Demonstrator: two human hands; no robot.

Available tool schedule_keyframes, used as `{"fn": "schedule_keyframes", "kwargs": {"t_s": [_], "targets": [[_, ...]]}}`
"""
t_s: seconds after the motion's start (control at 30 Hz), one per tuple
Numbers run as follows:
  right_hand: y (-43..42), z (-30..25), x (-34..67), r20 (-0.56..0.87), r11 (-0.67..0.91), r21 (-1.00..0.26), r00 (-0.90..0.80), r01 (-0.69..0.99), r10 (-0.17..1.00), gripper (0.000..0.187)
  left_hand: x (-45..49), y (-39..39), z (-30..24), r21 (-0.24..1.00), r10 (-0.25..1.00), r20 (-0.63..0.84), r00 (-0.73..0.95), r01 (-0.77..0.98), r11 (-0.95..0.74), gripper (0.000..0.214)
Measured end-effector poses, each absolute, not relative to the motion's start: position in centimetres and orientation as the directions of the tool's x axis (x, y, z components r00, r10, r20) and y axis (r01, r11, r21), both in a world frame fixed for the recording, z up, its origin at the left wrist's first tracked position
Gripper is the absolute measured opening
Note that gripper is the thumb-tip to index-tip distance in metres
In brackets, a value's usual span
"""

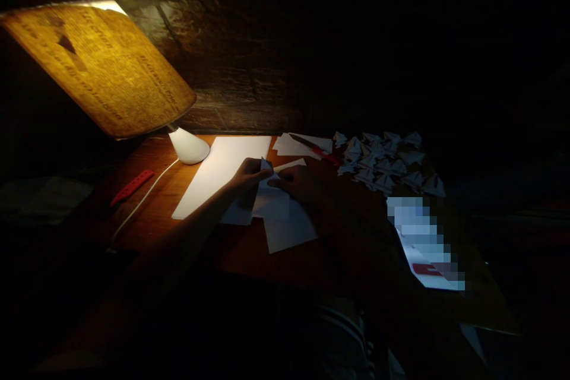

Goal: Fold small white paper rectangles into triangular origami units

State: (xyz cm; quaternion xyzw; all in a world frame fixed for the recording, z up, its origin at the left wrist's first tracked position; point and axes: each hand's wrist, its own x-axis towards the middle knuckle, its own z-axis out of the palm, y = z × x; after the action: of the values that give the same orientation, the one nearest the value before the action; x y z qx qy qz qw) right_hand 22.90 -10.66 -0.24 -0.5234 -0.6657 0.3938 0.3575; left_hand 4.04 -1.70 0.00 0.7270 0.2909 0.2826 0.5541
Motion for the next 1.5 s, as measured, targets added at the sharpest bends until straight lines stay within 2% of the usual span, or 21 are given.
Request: {"fn": "schedule_keyframes", "kwargs": {"t_s": [0.1,0.2,0.4,0.57,0.7,0.93,1.23,1.5], "targets": [[-10.83,0.02,22.75,0.072,0.148,-0.894,-0.19,0.423,0.979,0.055,4.11,-1.77,0.08,0.966,0.745,0.078,0.663,0.135,-0.222,0.051],[-11.05,0.4,22.59,0.057,0.134,-0.893,-0.188,0.429,0.981,0.05,4.26,-1.92,0.24,0.986,0.76,0.062,0.646,0.08,-0.148,0.051],[-11.13,0.38,22.53,0.031,0.101,-0.909,-0.178,0.404,0.984,0.057,4.38,-2.16,0.55,0.999,0.792,0.026,0.61,0.018,-0.046,0.045],[-11.2,0.17,22.59,0.006,0.056,-0.948,-0.157,0.313,0.988,0.051,4.3,-1.94,0.53,1.0,0.846,0.005,0.533,-0.002,-0.004,0.047],[-11.04,0.2,22.57,0.03,0.08,-0.928,-0.141,0.364,0.99,0.054,4.26,-1.82,0.43,0.999,0.833,0.019,0.554,0.012,-0.031,0.05],[-10.94,0.13,22.52,0.076,0.124,-0.931,-0.151,0.343,0.986,0.056,3.98,-1.65,0.56,0.987,0.709,0.034,0.704,0.088,-0.134,0.051],[-10.85,-0.11,22.57,0.078,0.117,-0.928,-0.123,0.355,0.989,0.051,4.04,-1.62,0.55,0.985,0.733,0.065,0.677,0.073,-0.155,0.043],[-10.72,-0.29,22.53,0.089,0.124,-0.922,-0.111,0.367,0.99,0.045,4.01,-1.66,0.54,0.987,0.731,0.078,0.678,0.049,-0.15,0.047]]}}
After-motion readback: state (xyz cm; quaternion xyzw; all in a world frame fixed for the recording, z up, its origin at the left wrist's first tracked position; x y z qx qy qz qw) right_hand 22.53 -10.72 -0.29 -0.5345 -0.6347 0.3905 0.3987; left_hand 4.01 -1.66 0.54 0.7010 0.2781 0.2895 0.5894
